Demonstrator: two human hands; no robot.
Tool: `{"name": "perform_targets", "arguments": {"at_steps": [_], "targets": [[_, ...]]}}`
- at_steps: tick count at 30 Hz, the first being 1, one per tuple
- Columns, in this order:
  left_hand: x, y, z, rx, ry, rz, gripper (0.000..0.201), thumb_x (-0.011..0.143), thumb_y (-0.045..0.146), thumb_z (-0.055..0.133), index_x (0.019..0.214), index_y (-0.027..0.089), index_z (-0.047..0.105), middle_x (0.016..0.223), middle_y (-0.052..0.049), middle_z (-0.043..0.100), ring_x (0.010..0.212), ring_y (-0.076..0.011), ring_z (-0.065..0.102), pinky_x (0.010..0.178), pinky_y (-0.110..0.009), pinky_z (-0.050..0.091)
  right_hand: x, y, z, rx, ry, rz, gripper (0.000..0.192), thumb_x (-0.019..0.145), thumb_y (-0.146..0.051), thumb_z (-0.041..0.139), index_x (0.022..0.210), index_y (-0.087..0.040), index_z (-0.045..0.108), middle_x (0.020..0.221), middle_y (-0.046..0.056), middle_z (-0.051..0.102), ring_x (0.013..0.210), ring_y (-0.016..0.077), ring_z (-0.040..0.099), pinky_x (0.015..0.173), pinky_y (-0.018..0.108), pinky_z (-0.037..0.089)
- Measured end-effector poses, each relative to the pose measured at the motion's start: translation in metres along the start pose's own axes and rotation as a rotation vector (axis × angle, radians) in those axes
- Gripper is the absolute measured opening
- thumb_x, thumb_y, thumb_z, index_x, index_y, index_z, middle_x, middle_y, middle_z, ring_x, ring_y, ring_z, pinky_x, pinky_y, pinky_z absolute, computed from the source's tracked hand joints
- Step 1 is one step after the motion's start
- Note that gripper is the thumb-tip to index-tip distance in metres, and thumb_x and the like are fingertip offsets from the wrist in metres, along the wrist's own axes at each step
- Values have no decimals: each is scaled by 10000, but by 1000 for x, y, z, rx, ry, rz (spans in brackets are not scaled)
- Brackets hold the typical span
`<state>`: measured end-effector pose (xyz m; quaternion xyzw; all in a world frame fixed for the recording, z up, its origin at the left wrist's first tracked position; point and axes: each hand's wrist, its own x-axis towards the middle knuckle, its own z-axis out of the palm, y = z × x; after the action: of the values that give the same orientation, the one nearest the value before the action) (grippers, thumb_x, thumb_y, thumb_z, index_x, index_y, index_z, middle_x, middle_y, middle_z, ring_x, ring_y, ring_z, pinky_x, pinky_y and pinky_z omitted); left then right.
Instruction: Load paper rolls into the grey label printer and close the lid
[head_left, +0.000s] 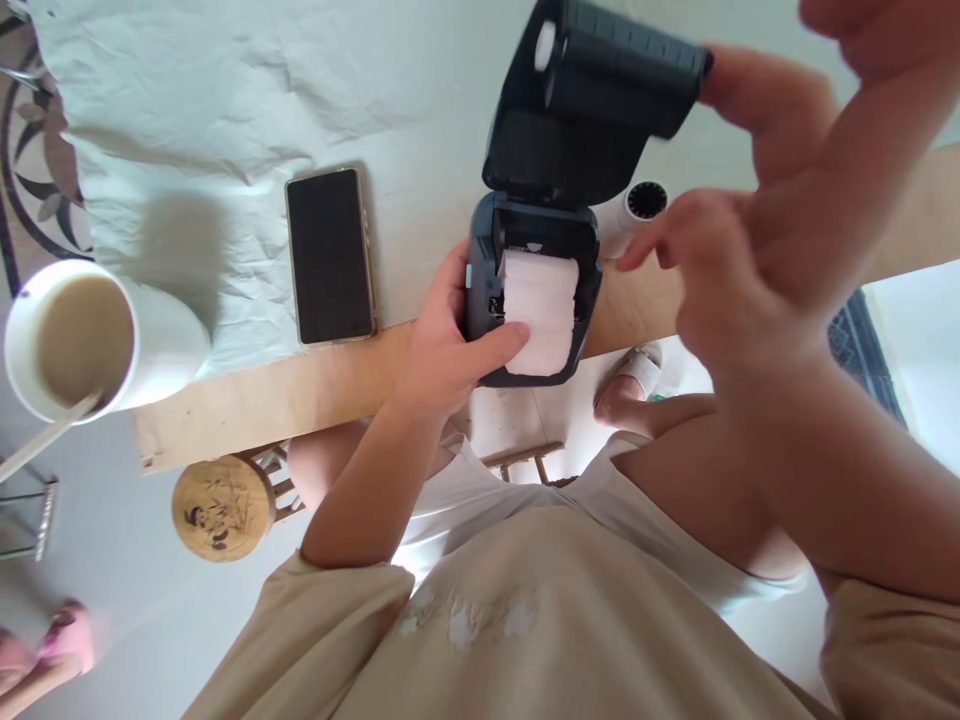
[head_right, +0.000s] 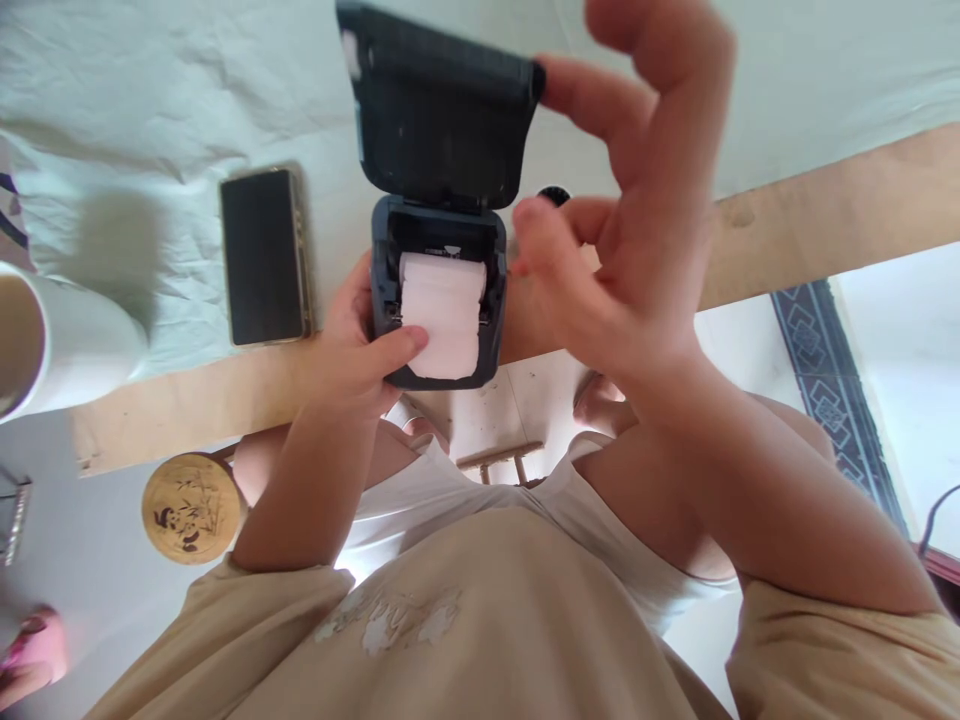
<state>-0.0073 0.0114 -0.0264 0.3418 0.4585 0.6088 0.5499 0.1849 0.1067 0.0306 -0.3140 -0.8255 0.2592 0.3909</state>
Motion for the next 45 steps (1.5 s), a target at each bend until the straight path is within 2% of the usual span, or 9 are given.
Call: {"name": "perform_targets", "arguments": {"at_steps": [2,4,6,9,12,16,24,37,45], "targets": [[0,-1,0,-7,3,11,573,674,274,821,1198,271,590,1020,-6,676,902,-144,670,784,-244,572,0,1,1,125,95,-37,367,971,-300,414,1297,-460,465,1341,-29,404,1089,100,611,608,166,531],[0,-2,-1,5,-2,25,589,681,289,819,1220,279,584,1038,-7,676,907,-141,670,796,-242,571,0,-3,5,199,132,27,274,950,-214,437,1166,-307,578,1197,1,521,979,81,636,542,138,487],[-1,-2,-2,24,-16,33,639,677,324,819,1260,283,560,1100,-22,672,962,-166,671,835,-269,576,-1,-9,10,198,8,113,248,920,-198,482,1149,-218,574,1208,20,564,920,73,635,525,133,477],[-2,2,-2,20,-55,20,681,678,341,813,1295,282,531,1136,-40,661,1009,-204,668,838,-301,582,-3,-13,16,97,-215,123,384,856,-303,591,1220,-190,541,1307,47,547,864,64,616,561,143,503],[-3,6,0,-19,-83,15,621,703,303,796,1269,270,543,1145,-42,654,1024,-203,661,855,-307,580,-4,-10,20,93,-310,152,456,815,-328,622,1241,-218,501,1261,38,555,817,47,593,567,132,489],[-4,8,4,-43,-33,14,460,784,301,731,1213,261,571,1066,-25,657,945,-155,658,804,-268,574,-5,-4,22,145,-366,196,501,811,-368,641,1258,-256,445,1179,11,560,659,-5,511,561,134,474],[-4,12,8,-10,2,-39,438,777,310,737,1182,258,580,975,-12,663,824,-139,654,684,-242,560,-7,-1,25,51,-357,154,511,839,-446,611,1279,-265,424,1150,26,543,790,55,555,618,176,463],[-1,11,6,-15,22,-51,431,742,331,764,1135,262,601,949,-8,664,814,-144,653,688,-252,573,-6,-1,26,58,-360,200,520,818,-427,641,1270,-270,438,1136,15,559,666,17,482,606,184,434],[-1,8,7,-127,-5,-26,385,782,259,752,1133,226,598,894,17,675,725,-77,651,612,-167,553,-7,0,27,64,-364,210,504,841,-425,618,1280,-273,423,1141,-6,564,683,11,485,642,197,472]]}}
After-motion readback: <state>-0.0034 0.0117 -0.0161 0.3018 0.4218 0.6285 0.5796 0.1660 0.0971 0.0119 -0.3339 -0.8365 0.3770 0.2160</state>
